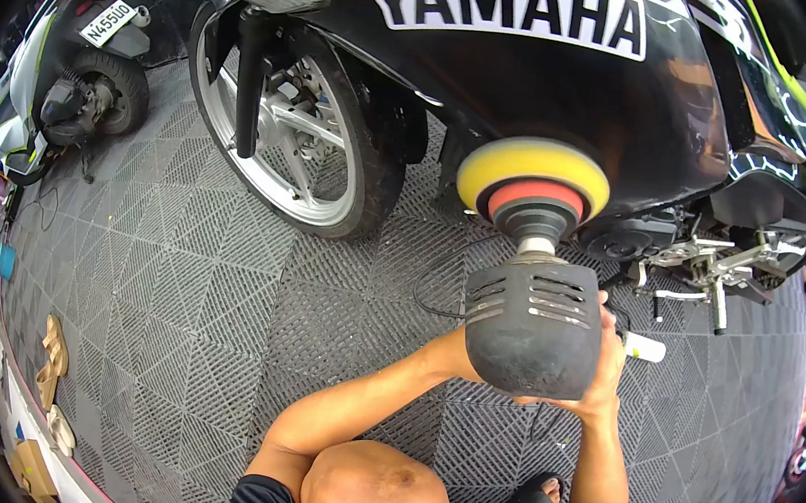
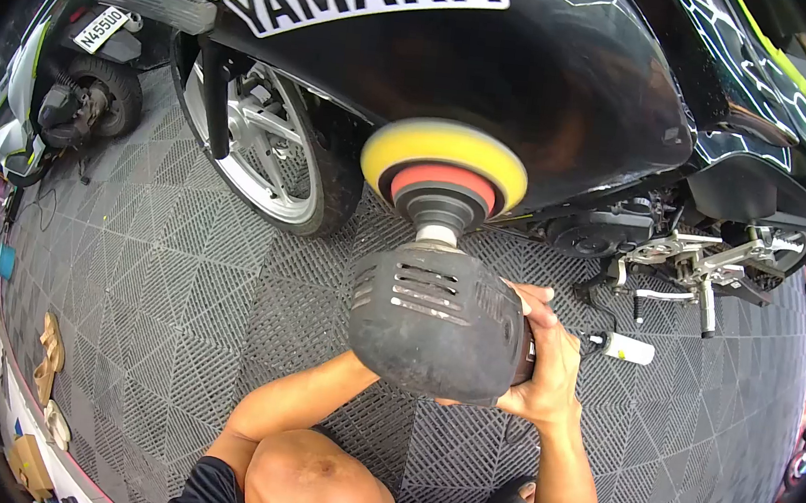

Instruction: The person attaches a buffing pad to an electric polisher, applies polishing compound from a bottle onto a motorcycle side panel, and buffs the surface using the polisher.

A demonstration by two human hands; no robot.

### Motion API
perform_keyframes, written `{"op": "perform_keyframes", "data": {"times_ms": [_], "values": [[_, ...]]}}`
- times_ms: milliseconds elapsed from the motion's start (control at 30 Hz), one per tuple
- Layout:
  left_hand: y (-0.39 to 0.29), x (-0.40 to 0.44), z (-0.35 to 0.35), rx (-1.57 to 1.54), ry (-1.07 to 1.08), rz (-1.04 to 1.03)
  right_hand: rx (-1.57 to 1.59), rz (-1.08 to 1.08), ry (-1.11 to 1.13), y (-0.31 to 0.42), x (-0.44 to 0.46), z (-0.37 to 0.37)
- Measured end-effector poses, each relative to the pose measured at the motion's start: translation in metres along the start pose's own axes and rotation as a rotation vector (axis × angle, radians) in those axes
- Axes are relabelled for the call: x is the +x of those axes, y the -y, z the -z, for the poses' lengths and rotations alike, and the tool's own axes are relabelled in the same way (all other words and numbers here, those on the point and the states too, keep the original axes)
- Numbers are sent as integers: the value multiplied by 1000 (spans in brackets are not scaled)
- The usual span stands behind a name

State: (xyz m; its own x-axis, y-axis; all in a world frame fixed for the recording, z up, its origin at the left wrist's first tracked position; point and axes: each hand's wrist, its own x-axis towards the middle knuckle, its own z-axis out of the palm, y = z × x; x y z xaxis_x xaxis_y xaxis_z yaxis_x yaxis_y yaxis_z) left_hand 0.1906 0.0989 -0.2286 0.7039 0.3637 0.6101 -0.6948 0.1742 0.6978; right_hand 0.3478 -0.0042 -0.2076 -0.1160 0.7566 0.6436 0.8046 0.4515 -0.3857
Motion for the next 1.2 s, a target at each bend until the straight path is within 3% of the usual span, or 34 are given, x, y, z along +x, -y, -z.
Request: {"op": "perform_keyframes", "data": {"times_ms": [167, 367, 500, 600, 800, 867, 967, 1200], "values": [[-10, -2, 7, 61, 57, -20, -37, -6, 20, 15, 9, 4], [-23, -24, 21, 129, -84, 26, 84, -88, 8, 38, 35, -14], [-37, -31, 25, 147, -145, 20, 29, -14, 49, 59, 62, -3], [-38, -26, 20, 180, -131, 14, 85, 36, 11, 46, 53, -4], [-15, 4, 1, 213, -7, -17, 18, -79, 9, 6, -3, 2], [-7, 11, -3, 202, 40, -47, -17, -11, 42, 2, 2, 10], [1, 8, -1, 174, 64, -79, 120, -197, 91, -9, -17, 9], [23, -14, 21, 117, 18, -56, -120, -9, 130, -33, -36, -22]]}}
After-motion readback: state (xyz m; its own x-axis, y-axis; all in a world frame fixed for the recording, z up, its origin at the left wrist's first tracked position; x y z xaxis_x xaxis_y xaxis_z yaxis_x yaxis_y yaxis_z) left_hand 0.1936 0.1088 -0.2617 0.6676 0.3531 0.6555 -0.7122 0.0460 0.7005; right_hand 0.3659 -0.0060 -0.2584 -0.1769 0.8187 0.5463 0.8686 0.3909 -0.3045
